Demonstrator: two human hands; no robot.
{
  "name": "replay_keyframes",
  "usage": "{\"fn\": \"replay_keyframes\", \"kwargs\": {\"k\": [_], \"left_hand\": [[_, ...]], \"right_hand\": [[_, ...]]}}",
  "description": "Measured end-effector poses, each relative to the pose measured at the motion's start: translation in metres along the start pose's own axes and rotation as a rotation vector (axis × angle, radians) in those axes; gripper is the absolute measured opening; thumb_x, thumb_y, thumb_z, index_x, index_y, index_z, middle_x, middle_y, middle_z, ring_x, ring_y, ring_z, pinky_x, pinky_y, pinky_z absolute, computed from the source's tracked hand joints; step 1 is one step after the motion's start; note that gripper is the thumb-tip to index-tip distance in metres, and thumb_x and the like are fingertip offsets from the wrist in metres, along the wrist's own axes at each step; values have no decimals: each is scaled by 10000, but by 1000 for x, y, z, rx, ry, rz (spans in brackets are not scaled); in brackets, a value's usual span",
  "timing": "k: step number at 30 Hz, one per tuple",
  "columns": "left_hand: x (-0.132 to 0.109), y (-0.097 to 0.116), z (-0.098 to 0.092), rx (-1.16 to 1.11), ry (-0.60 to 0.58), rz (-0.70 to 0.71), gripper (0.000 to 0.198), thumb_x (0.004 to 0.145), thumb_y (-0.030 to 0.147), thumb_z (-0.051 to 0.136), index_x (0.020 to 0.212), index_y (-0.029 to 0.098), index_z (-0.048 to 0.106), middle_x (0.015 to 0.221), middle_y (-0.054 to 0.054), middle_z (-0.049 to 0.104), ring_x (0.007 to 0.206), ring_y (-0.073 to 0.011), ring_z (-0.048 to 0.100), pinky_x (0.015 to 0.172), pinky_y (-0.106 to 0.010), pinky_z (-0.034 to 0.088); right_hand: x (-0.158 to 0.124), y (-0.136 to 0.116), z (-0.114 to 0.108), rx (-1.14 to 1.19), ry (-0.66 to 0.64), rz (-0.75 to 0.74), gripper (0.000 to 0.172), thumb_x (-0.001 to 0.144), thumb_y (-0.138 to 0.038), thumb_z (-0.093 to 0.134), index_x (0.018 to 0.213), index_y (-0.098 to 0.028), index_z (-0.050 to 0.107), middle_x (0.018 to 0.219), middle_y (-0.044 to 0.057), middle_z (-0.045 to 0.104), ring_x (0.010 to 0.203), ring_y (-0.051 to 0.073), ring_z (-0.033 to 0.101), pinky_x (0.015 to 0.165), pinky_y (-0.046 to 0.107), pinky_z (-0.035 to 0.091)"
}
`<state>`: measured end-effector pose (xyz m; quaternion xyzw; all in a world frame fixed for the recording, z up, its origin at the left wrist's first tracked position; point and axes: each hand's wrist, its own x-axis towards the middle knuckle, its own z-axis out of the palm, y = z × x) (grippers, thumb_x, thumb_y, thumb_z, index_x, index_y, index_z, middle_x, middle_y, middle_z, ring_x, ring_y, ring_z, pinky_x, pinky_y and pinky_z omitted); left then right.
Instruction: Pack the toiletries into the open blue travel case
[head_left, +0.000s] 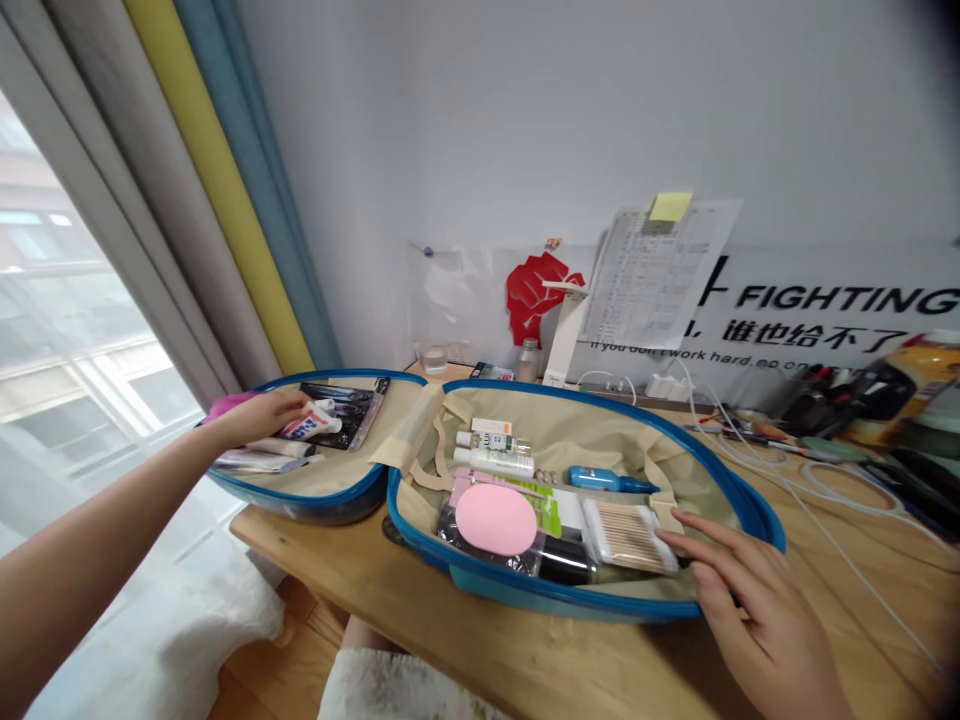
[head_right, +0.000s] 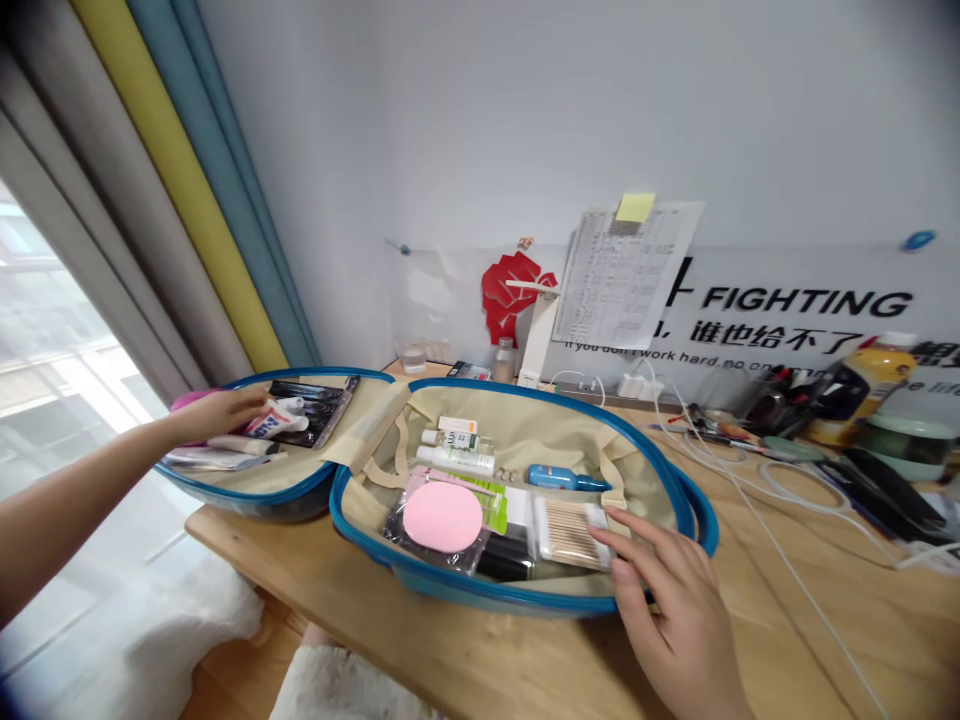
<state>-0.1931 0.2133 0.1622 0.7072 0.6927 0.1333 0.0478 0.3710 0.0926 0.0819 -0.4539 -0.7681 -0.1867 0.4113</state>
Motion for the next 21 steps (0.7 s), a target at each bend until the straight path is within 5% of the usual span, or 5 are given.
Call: {"fn": "replay_keyframes", "kwargs": {"k": [5,9,15,21], "left_hand": [[7,5,-5,-208,52,27,712,671,874,338,902,230,538,878,60,661,900,-161,534,845,-242,419],[20,41,-14,-434,150,103,653,704,801,431,939,194,492,912,26,632,891,-144,528,866,-279,438],[47,152,-31,-502,226,405,520,778,640,462,982,164,511,927,-25,620,861,-162,567,822,-313,466],[67,285,11,-597,-76,794,289,889,386,421,1009,149,535,989,-35,618,915,-149,578,860,-302,445]], "right_hand": [[1,-2,0,-3,8,-1,242,892,-299,427,988,-264,646,1055,33,657,912,192,609,764,350,441],[1,-1,1,7,12,22,241,879,-304,445,969,-269,666,1052,29,664,919,193,616,774,350,451],[0,-1,0,8,-22,65,280,884,-350,421,944,-262,680,1043,44,675,928,203,628,783,362,464],[0,-2,-1,6,-13,60,268,889,-337,429,937,-258,680,1042,45,673,932,194,630,780,356,468]]}}
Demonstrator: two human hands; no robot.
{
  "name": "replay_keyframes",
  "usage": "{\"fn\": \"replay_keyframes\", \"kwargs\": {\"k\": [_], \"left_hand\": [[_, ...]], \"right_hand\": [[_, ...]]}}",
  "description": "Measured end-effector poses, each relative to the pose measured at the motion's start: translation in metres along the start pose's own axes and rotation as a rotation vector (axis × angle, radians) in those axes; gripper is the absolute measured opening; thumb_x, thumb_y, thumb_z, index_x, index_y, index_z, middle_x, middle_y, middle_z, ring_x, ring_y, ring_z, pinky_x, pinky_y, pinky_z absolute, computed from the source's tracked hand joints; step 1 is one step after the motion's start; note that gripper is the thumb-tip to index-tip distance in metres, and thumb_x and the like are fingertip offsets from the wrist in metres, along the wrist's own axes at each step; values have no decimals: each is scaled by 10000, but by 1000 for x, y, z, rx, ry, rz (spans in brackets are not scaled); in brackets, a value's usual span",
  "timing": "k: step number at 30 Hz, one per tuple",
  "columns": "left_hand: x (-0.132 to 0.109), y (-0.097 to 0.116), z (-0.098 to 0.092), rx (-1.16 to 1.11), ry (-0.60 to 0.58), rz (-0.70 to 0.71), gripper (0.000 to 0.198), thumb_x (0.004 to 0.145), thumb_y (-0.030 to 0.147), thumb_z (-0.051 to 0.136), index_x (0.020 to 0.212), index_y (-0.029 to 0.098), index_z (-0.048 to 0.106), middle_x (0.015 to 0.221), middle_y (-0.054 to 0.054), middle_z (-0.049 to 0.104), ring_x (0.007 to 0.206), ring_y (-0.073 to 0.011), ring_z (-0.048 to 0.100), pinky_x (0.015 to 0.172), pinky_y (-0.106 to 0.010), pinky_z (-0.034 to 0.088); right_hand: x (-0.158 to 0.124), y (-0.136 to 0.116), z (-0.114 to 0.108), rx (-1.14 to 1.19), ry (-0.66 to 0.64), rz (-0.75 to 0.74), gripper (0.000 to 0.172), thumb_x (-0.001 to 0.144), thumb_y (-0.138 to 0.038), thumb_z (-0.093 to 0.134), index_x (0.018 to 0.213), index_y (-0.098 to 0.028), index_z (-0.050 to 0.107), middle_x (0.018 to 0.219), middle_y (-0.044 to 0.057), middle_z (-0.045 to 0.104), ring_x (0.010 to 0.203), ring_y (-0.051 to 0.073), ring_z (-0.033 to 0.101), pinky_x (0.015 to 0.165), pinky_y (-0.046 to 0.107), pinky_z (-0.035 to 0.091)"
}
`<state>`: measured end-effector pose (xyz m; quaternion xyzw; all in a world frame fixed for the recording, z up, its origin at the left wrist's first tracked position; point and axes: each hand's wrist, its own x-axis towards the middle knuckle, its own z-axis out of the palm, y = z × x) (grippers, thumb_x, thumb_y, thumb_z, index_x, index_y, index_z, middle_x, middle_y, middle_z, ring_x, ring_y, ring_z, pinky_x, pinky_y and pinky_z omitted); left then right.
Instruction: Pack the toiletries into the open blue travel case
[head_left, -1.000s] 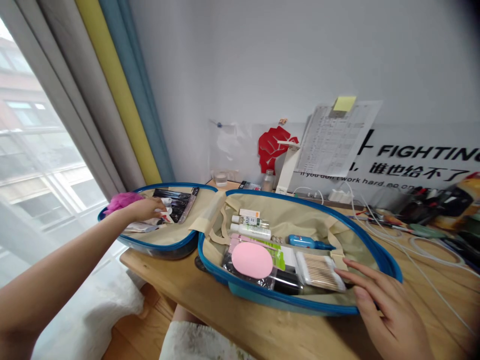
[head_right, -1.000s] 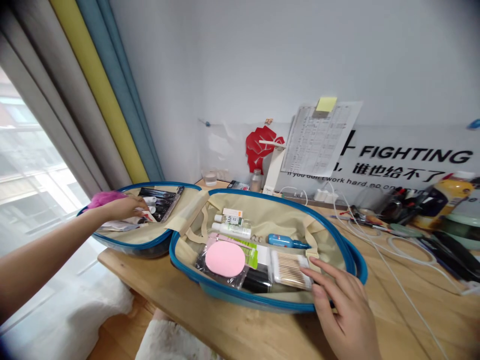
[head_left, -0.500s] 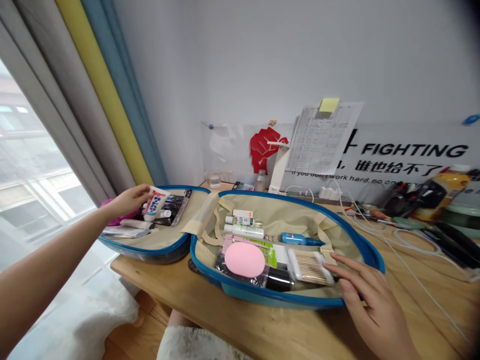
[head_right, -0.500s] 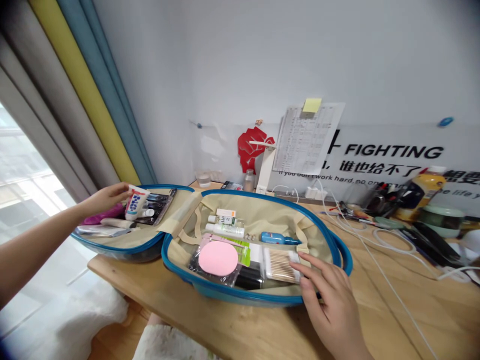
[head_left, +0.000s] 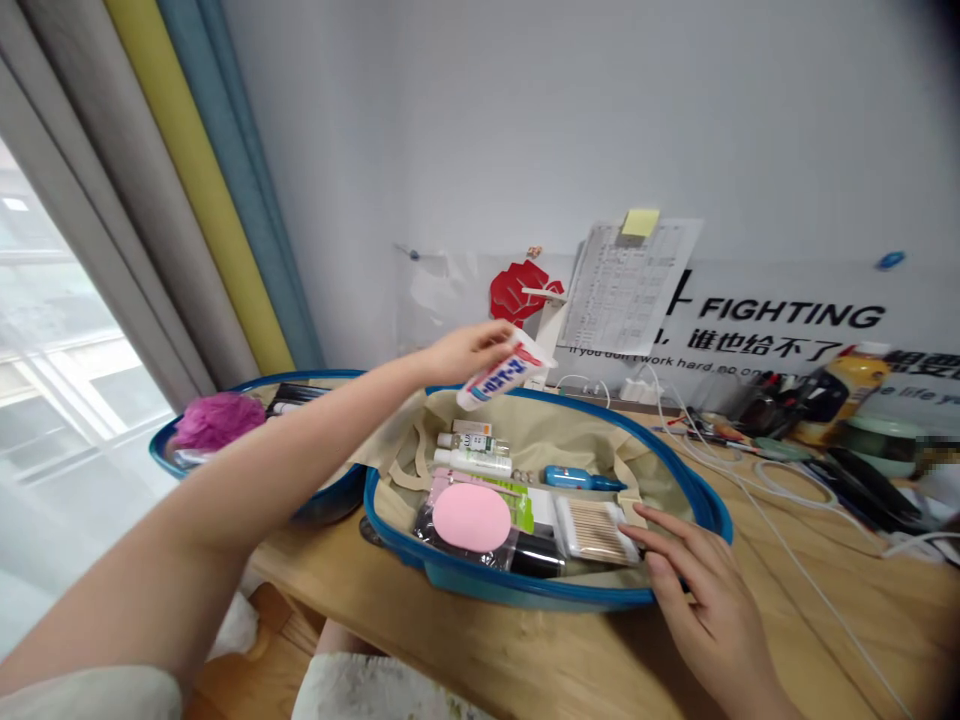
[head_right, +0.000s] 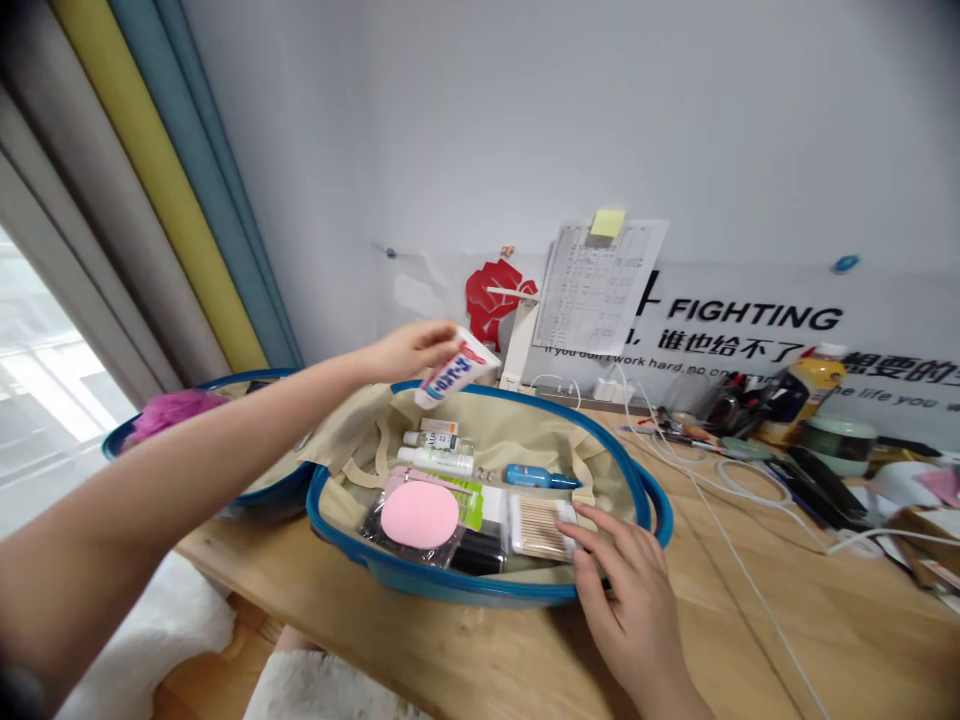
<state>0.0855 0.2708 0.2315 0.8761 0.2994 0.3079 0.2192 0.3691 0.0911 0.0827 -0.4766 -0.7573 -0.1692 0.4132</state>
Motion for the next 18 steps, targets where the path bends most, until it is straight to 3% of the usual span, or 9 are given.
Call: {"fn": "replay_keyframes", "kwargs": {"k": [4,8,12,18], "left_hand": [[40,0,73,17,-168,33,227,913,258,401,1049,148,546,1019,-34,628,909,-134,575,834,-252,434],[57,-12,126,200,-344,35,253,935,255,394,1091,150,564,1031,-38,647,920,-142,575,830,-240,425],[64,-19,152,290,-469,32,260,920,215,430,1115,139,584,1090,-55,657,947,-153,582,831,-236,429],[75,-19,167,349,-544,7,266,893,204,480,1119,161,614,1138,-48,658,984,-165,586,853,-248,425]], "right_hand": [[1,-1,0,6,27,-31,231,883,-284,450,964,-262,666,1049,34,671,927,182,630,777,347,468],[2,-4,0,14,33,-23,217,878,-269,464,964,-264,664,1050,31,673,926,178,629,782,345,468],[2,-6,-1,13,32,-9,222,883,-277,459,951,-263,670,1035,35,675,917,179,630,775,344,467],[2,-6,-1,41,49,-14,216,878,-256,468,975,-261,660,1060,30,668,925,172,623,778,339,453]]}}
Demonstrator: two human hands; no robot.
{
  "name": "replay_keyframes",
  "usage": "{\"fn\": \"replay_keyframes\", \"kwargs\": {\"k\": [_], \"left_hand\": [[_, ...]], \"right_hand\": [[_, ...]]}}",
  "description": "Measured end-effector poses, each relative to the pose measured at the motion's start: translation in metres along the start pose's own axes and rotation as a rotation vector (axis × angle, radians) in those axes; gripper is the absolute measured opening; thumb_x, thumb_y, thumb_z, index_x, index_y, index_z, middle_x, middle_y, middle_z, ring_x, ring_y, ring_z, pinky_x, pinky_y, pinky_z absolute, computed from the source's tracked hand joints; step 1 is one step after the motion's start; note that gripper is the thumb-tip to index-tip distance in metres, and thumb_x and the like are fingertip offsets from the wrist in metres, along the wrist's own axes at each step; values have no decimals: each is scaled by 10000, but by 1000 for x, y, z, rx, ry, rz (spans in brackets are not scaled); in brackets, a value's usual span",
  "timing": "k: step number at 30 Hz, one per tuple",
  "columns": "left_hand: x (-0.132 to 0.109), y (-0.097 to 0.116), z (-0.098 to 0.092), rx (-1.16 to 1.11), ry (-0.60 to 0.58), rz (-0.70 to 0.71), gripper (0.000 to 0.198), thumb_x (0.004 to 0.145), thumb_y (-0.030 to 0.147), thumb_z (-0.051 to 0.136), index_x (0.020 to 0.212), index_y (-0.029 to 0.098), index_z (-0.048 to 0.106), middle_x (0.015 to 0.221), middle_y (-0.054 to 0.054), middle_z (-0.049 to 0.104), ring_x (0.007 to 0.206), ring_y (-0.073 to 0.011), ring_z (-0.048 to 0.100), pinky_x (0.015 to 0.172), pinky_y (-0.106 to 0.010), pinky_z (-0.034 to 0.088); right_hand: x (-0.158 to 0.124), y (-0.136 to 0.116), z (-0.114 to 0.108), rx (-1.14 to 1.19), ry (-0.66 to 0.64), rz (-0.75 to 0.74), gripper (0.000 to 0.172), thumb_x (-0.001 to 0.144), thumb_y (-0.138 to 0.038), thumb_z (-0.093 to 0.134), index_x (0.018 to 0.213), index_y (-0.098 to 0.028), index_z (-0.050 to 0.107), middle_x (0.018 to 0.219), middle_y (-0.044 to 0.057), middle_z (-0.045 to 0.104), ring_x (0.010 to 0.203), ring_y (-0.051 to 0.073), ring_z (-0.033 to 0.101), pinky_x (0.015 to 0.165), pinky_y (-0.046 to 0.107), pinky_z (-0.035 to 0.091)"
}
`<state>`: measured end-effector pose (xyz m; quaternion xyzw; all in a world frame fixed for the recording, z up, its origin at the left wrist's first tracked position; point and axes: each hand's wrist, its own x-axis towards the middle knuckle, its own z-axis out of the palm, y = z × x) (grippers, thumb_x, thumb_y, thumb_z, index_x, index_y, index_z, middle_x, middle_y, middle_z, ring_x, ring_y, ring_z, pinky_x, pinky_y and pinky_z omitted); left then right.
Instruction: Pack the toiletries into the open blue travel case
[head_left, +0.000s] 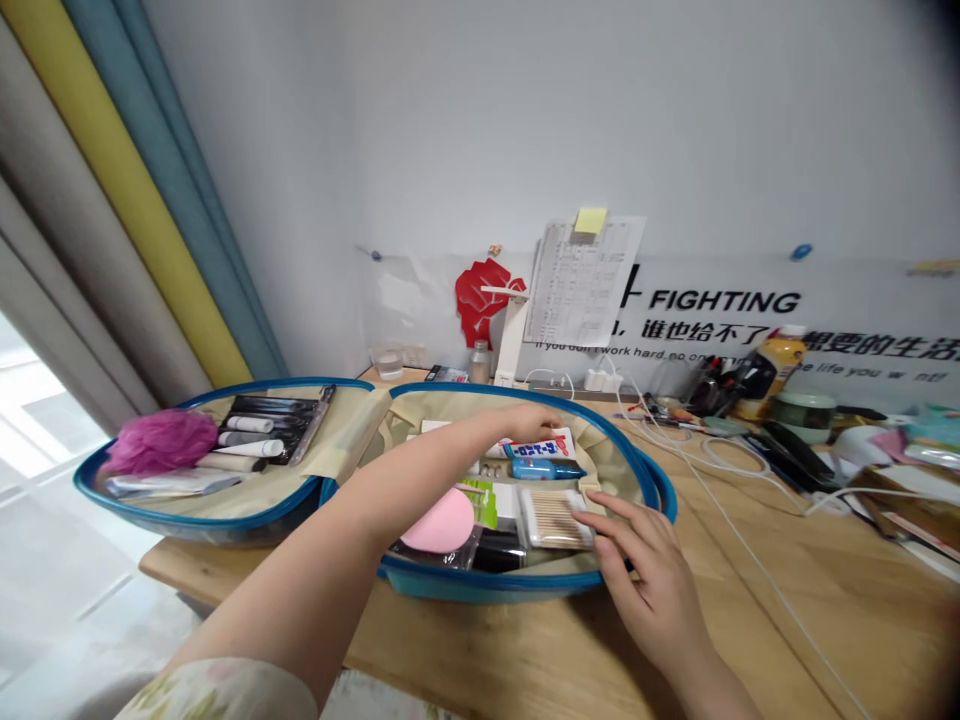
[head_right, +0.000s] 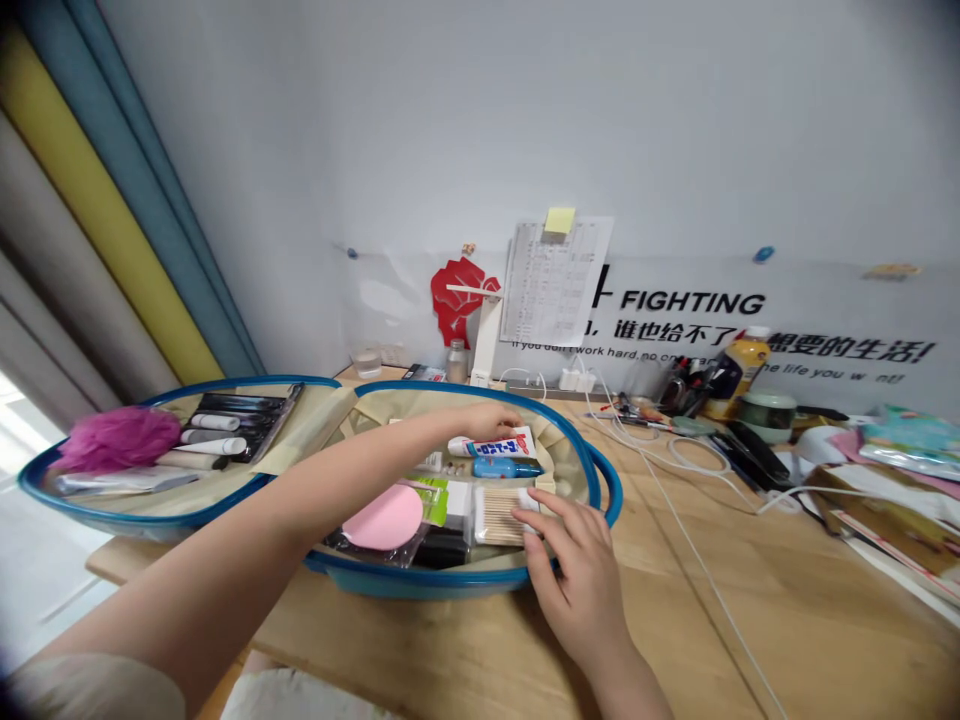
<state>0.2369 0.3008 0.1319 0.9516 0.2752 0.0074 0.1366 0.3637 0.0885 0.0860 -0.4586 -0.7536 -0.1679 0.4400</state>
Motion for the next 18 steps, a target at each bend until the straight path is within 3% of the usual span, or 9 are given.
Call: {"fn": "replay_keyframes", "kwargs": {"k": [9,13,18], "left_hand": [[7,4,10,68,-19,-107,323,839,233,538,1153,171,584,997,-21,688,847,-147,608,730,-226,449],[4,7,11,137,28,-143,262,851,285,530,1069,184,632,1060,-46,671,934,-191,601,773,-265,454],[0,13,13,216,47,-134,249,851,220,500,1012,174,684,1143,-106,639,1024,-245,596,819,-300,460]], "right_hand": [[0,-1,0,-4,-21,22,227,885,-281,452,960,-262,666,1056,31,669,931,172,622,789,344,453],[-1,1,0,-5,-27,26,230,883,-287,455,961,-265,670,1061,26,669,937,169,620,792,339,451],[-2,3,2,-13,-36,37,250,890,-307,440,950,-263,678,1053,37,671,939,183,619,792,351,453]]}}
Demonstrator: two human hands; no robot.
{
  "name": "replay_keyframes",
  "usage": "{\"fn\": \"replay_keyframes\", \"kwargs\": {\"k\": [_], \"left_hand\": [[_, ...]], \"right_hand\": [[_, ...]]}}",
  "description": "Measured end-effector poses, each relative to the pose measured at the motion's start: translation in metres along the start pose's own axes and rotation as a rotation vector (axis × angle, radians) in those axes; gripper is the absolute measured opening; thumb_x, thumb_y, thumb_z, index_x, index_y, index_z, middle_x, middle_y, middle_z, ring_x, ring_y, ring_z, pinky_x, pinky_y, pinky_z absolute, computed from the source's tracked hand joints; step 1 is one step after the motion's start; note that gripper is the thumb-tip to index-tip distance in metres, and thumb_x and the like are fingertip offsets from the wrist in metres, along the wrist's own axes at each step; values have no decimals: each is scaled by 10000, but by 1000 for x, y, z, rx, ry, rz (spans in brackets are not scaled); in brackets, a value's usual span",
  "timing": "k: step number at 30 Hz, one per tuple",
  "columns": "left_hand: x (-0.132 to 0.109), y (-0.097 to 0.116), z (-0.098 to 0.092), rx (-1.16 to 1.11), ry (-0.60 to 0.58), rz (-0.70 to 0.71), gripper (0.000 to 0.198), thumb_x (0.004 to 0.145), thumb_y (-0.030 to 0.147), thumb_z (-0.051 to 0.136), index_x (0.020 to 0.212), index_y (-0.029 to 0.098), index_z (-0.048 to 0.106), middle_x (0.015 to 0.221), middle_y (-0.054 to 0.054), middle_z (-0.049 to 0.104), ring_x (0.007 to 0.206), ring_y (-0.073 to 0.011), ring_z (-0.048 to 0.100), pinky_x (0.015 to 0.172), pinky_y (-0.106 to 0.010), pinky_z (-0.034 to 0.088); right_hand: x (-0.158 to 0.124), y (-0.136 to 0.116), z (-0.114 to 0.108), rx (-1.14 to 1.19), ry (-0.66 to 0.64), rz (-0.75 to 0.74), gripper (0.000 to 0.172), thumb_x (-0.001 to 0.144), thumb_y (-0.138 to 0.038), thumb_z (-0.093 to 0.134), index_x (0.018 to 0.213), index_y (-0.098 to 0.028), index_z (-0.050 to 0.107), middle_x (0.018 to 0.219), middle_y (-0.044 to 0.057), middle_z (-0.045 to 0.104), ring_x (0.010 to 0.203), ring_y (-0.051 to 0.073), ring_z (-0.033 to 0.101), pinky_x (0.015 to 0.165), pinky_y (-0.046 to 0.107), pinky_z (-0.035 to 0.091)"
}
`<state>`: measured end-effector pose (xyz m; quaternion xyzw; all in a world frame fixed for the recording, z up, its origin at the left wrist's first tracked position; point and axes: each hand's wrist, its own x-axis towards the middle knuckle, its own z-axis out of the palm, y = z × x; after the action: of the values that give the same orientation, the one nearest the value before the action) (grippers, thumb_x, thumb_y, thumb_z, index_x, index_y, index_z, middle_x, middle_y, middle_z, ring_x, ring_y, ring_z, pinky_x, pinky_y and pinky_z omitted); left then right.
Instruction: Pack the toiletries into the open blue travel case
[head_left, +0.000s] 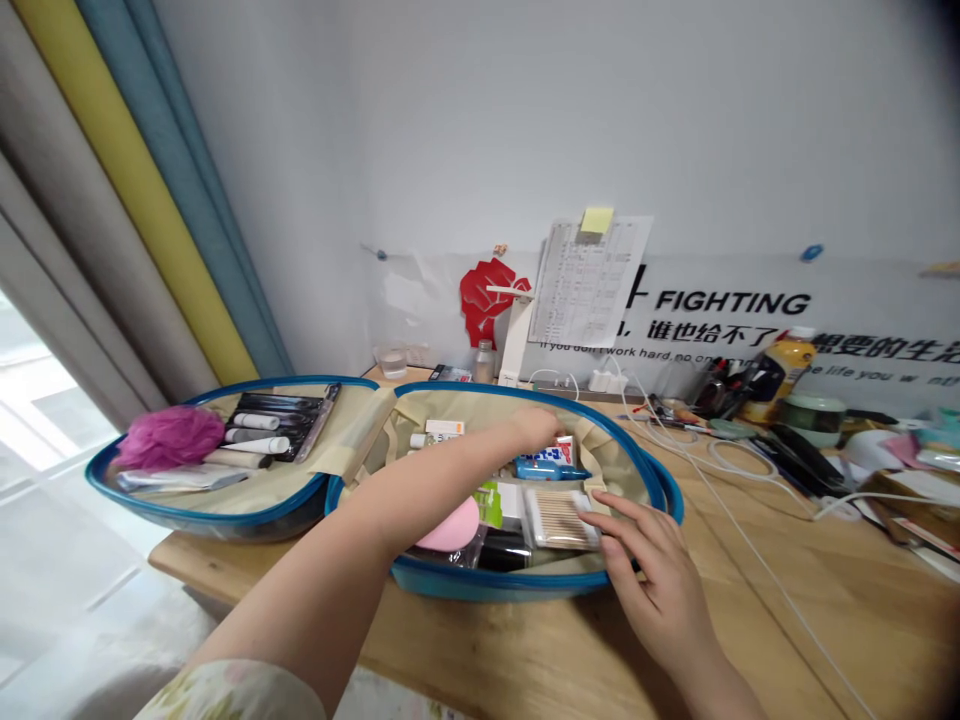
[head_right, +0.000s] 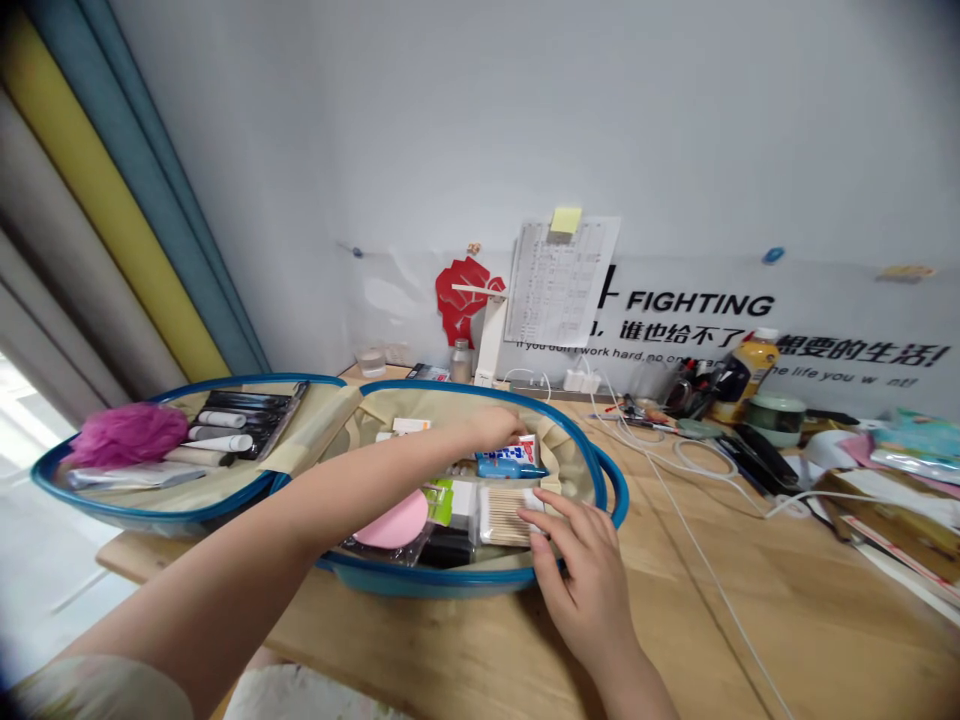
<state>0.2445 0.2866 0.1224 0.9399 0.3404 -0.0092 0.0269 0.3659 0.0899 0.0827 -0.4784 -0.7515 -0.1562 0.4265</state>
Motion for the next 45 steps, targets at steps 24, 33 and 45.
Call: {"fn": "replay_keyframes", "kwargs": {"k": [24,33,45], "left_hand": [[-265,-208,-64,-136,296,-678,440,700,233,371,1075,205,600,1003,-17,689,918,-184,614,833,-265,447],[-357,-227,-25,-39,-51,-715,448,551,363,565,957,194,647,1018,-98,653,973,-284,582,867,-334,418],[-361,-232,-11,-108,-15,-725,496,597,593,608,901,201,608,990,-40,640,935,-233,537,875,-288,364]], "right_hand": [[1,5,1,-45,2,-100,242,893,-293,427,975,-256,651,1044,29,659,913,184,604,770,330,433],[-1,9,2,-41,-9,-91,252,894,-315,420,998,-267,644,1057,32,653,927,201,603,768,350,431],[0,6,1,-27,-6,-75,251,884,-306,430,981,-269,659,1053,26,661,919,190,607,773,342,438]]}}
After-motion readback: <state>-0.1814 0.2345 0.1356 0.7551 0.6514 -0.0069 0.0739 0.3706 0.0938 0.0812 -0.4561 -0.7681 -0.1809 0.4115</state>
